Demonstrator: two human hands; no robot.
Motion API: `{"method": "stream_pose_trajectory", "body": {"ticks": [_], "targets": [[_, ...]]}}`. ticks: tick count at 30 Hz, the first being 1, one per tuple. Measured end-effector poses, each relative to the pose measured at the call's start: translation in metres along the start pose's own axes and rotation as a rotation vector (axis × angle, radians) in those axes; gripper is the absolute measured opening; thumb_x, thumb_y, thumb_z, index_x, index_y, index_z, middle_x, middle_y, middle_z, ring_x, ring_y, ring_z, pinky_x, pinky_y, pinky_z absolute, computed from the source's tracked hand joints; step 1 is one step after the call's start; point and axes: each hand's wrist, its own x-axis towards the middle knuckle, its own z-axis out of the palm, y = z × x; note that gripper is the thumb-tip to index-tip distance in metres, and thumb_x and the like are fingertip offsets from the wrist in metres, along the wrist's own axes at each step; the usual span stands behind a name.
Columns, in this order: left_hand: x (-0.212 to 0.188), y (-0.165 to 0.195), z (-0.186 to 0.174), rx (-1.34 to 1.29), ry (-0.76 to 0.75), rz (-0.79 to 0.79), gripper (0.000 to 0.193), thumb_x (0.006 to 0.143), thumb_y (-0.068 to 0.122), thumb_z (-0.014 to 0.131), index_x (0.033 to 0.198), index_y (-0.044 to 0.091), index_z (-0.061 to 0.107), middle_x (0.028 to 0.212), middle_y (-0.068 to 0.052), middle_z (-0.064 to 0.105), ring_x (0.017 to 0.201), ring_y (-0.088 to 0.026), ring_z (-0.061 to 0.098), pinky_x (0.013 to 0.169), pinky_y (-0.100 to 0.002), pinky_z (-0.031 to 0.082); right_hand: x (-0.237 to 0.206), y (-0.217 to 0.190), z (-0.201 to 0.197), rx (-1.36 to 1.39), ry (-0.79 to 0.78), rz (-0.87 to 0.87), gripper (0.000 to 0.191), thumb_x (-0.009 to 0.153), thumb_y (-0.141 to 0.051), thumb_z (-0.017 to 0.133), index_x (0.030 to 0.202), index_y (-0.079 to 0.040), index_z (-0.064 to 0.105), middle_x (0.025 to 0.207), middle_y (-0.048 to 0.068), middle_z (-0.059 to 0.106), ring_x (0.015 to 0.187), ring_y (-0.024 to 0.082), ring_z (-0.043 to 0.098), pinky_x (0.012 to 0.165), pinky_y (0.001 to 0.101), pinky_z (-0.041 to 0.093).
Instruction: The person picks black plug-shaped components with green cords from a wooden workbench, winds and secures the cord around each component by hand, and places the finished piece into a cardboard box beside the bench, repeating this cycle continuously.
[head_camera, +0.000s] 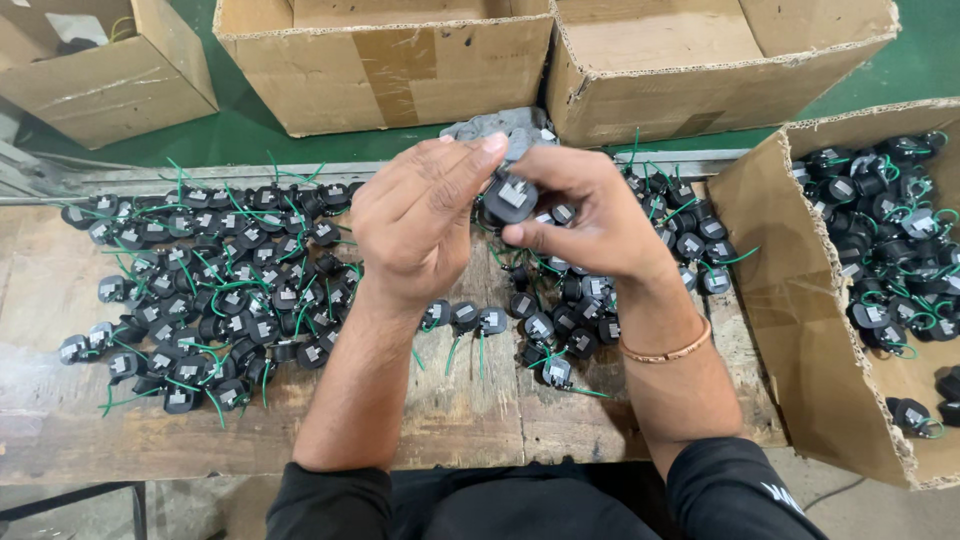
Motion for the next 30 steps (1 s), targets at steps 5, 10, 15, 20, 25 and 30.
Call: {"method": "stream_pose_trajectory", "body": {"ticks": [5, 10, 15, 20, 25, 30], "targets": [[-0.001, 0.002, 0.002, -0.076, -0.026, -0.06, 0.033, 0.094, -0.01, 0.075, 0.124, 0.005, 0.071, 0.114, -0.011, 0.076, 0.11, -0.028, 0.076, 0.098, -0.036, 0.061, 0.005, -0.016, -0.002, -0.171, 0.13, -0.092, 0.042, 0.082, -0.004, 0.087, 0.118, 0.004, 0.069, 0.111, 0.006, 0.066, 0.099, 0.01, 0.064, 0.083, 0.0241, 0.055], [-0.006, 0.006, 0.003, -0.272, -0.025, -0.41, 0.044, 0.089, -0.007, 0.085, 0.128, 0.003, 0.069, 0.109, -0.008, 0.077, 0.103, -0.017, 0.077, 0.095, -0.03, 0.063, 0.009, -0.017, 0.005, -0.411, 0.167, -0.152, 0.043, 0.075, -0.004, 0.092, 0.113, 0.001, 0.071, 0.11, 0.01, 0.069, 0.092, 0.016, 0.066, 0.079, 0.0268, 0.056], [-0.011, -0.001, 0.002, -0.624, -0.058, -0.625, 0.046, 0.088, -0.005, 0.086, 0.13, 0.0, 0.066, 0.114, -0.007, 0.068, 0.106, -0.013, 0.07, 0.097, -0.029, 0.062, 0.008, -0.021, 0.011, -0.463, 0.118, -0.237, 0.042, 0.076, -0.005, 0.09, 0.113, 0.0, 0.072, 0.108, 0.011, 0.07, 0.097, 0.022, 0.071, 0.085, 0.0318, 0.057], [-0.014, 0.0, 0.004, -0.677, -0.021, -0.597, 0.038, 0.094, -0.007, 0.083, 0.128, 0.0, 0.068, 0.11, -0.007, 0.068, 0.103, -0.012, 0.069, 0.095, -0.027, 0.06, 0.011, -0.024, 0.015, -0.486, 0.158, -0.283, 0.039, 0.077, -0.006, 0.09, 0.111, 0.001, 0.073, 0.108, 0.011, 0.07, 0.097, 0.022, 0.07, 0.084, 0.0317, 0.057], [-0.009, 0.002, 0.0, -0.299, -0.053, -0.345, 0.032, 0.098, -0.001, 0.082, 0.126, 0.005, 0.069, 0.11, -0.006, 0.073, 0.102, -0.013, 0.073, 0.092, -0.025, 0.059, 0.008, -0.022, 0.008, -0.39, 0.302, -0.308, 0.032, 0.083, -0.001, 0.089, 0.109, 0.002, 0.072, 0.11, 0.012, 0.068, 0.092, 0.018, 0.068, 0.078, 0.0267, 0.056], [-0.003, 0.0, -0.007, -0.342, -0.038, -0.399, 0.031, 0.098, 0.001, 0.082, 0.126, 0.006, 0.069, 0.11, -0.007, 0.073, 0.094, -0.014, 0.072, 0.086, -0.025, 0.058, -0.01, -0.018, -0.031, 0.249, 0.684, -0.392, 0.031, 0.097, -0.001, 0.08, 0.124, -0.002, 0.063, 0.102, 0.011, 0.068, 0.085, 0.02, 0.071, 0.071, 0.0319, 0.061]]}}
